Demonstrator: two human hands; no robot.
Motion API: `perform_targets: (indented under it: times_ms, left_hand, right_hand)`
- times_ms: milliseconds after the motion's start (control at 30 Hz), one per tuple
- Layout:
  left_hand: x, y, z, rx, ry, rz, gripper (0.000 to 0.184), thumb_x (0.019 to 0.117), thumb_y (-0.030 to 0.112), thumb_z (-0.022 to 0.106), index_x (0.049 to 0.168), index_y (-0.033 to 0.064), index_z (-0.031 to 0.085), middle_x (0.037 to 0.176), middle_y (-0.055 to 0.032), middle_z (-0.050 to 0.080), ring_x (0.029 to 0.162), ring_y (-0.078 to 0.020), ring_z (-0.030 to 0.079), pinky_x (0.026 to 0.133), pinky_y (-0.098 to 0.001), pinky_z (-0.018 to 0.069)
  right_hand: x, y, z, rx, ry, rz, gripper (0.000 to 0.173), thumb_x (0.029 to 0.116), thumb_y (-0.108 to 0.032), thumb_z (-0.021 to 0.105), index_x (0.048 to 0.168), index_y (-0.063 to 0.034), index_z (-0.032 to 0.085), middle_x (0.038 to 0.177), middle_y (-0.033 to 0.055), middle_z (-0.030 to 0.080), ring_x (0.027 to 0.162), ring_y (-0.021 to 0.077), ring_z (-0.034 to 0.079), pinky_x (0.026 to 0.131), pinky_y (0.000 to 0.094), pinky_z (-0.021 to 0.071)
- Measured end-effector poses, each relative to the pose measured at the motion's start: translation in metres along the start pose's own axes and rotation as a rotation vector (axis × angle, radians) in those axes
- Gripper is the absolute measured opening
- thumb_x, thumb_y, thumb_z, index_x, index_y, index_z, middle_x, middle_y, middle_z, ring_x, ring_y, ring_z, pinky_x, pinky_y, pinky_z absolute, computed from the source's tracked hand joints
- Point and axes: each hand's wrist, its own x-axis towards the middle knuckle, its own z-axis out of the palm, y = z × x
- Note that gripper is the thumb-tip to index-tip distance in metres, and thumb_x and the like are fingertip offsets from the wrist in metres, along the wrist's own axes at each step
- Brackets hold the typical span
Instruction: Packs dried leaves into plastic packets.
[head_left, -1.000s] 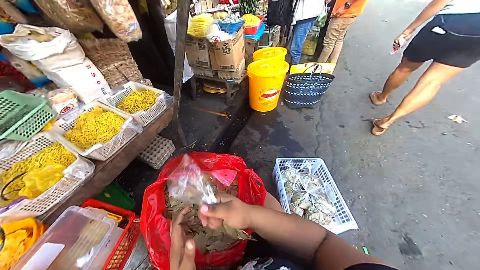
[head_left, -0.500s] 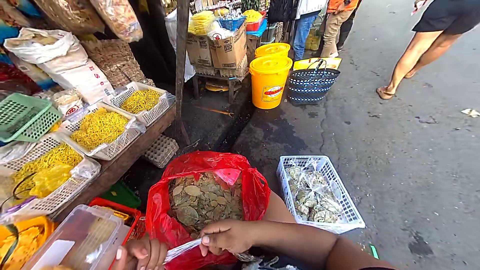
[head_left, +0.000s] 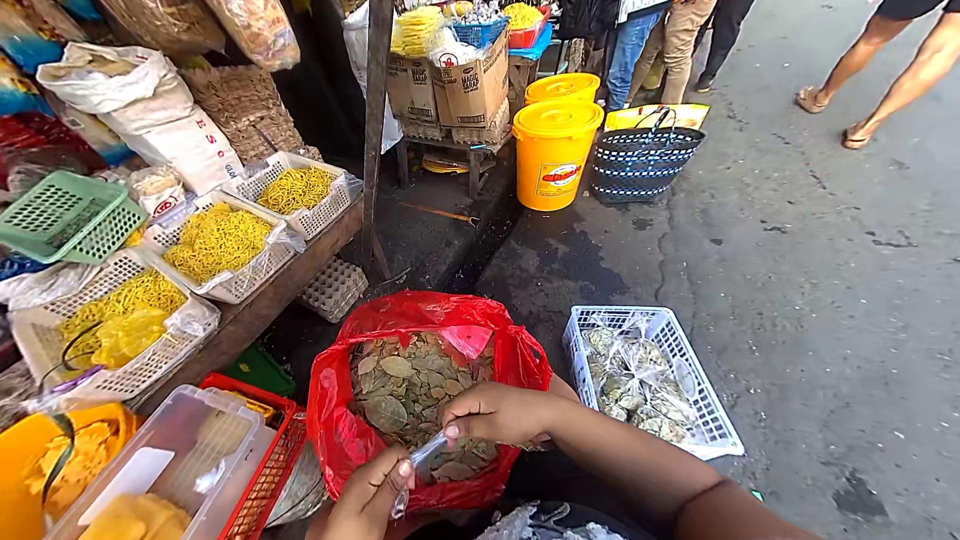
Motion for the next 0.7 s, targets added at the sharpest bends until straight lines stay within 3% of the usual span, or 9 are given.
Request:
perform_targets:
  times_ms: [67,133,200,300,400,500,533,633,700]
  left_hand:
    - [0.003,-0.005,0.0,-0.269,0.105,-0.047,0.028,0.1087,0.028,0.047,0.089,0.0181,0.065,0.069,0.0135,0.059,0.062,0.0049,0.056,0.061,-0.0143,0.0488]
    - [0.012,0.002,0.016,-0.553,0.228,-0.096,0.032,0.108,0.025,0.044,0.083,0.0209,0.064,0.062,0.012,0.056,0.055,0.0002,0.055,0.057,-0.0182,0.0505]
    - [0.016,0.011,0.037,-0.797,0.111,-0.052,0.037,0.1079,0.038,0.048,0.079,0.0223,0.065,0.061,0.0123,0.054,0.055,-0.0009,0.055,0.06,-0.0206,0.0529]
    - [0.019,0.006,0.066,-1.086,-0.343,0.126,0.038,0.1061,0.047,0.048,0.083,0.0208,0.064,0.065,0.0115,0.055,0.062,-0.0022,0.056,0.066,-0.0226,0.0494]
    - [0.025,-0.033,0.064,-1.184,-0.371,0.209,0.036,0.1076,0.038,0.048,0.096,0.0126,0.071,0.079,0.0033,0.069,0.076,-0.0083,0.068,0.077,-0.0305,0.0563]
    - [0.031,-0.019,0.031,-0.467,-0.023,0.04,0.028,0.1081,0.036,0.048,0.102,0.0252,0.073,0.09,0.015,0.072,0.085,0.0049,0.066,0.082,-0.0186,0.056]
    - [0.036,-0.023,0.024,-0.265,0.042,0.053,0.024,0.1084,0.032,0.049,0.103,0.0223,0.071,0.09,0.0144,0.07,0.083,0.0045,0.065,0.08,-0.018,0.0555]
    - [0.038,-0.032,0.021,0.47,0.167,0.076,0.027,0.1049,0.021,0.051,0.098,0.0032,0.069,0.083,-0.0039,0.07,0.077,-0.0147,0.069,0.076,-0.0358,0.0596]
    - [0.038,-0.031,0.033,0.714,0.265,0.068,0.033,0.0993,0.027,0.052,0.086,0.0033,0.071,0.073,-0.008,0.068,0.068,-0.0218,0.07,0.065,-0.0434,0.0593]
  right_hand:
    - [0.007,0.007,0.003,-0.283,0.097,-0.004,0.033,0.1078,-0.027,0.052,0.109,-0.0037,0.076,0.112,0.013,0.07,0.112,0.0262,0.061,0.102,0.0476,0.044]
    - [0.023,0.011,0.013,-0.558,0.344,0.008,0.031,0.105,-0.033,0.056,0.105,-0.013,0.079,0.116,0.0112,0.069,0.117,0.0323,0.059,0.101,0.0542,0.0422]
    - [0.039,0.008,0.024,-0.598,0.605,-0.05,0.024,0.1003,-0.032,0.063,0.103,-0.0181,0.082,0.109,0.0096,0.07,0.109,0.0292,0.062,0.094,0.0471,0.0491]
    - [0.048,-0.011,0.035,0.082,0.583,-0.448,0.016,0.0962,-0.013,0.069,0.099,-0.0034,0.081,0.1,0.0083,0.068,0.101,0.0101,0.06,0.09,0.0226,0.0497]
    - [0.043,-0.015,0.044,0.697,0.247,-0.541,0.019,0.096,-0.016,0.067,0.09,-0.0009,0.078,0.119,0.0057,0.069,0.12,0.0098,0.059,0.103,0.0257,0.0472]
    - [0.035,0.01,0.036,0.869,0.118,-0.219,0.017,0.0921,-0.022,0.067,0.079,-0.0125,0.073,0.135,-0.0005,0.065,0.117,0.0058,0.062,0.095,0.0262,0.0511]
    - [0.032,0.019,0.032,0.84,0.115,-0.095,0.017,0.092,-0.017,0.063,0.078,-0.0107,0.071,0.137,0.001,0.063,0.112,0.0057,0.064,0.092,0.0267,0.054]
    - [0.026,0.032,0.025,0.515,0.142,0.225,0.018,0.0973,-0.009,0.064,0.092,0.0062,0.072,0.144,0.0116,0.057,0.127,0.0115,0.054,0.107,0.0306,0.0444]
    - [0.025,0.034,0.03,0.377,0.281,0.318,0.024,0.0971,-0.015,0.07,0.103,0.0077,0.072,0.143,0.0183,0.057,0.133,0.0201,0.053,0.11,0.0358,0.043]
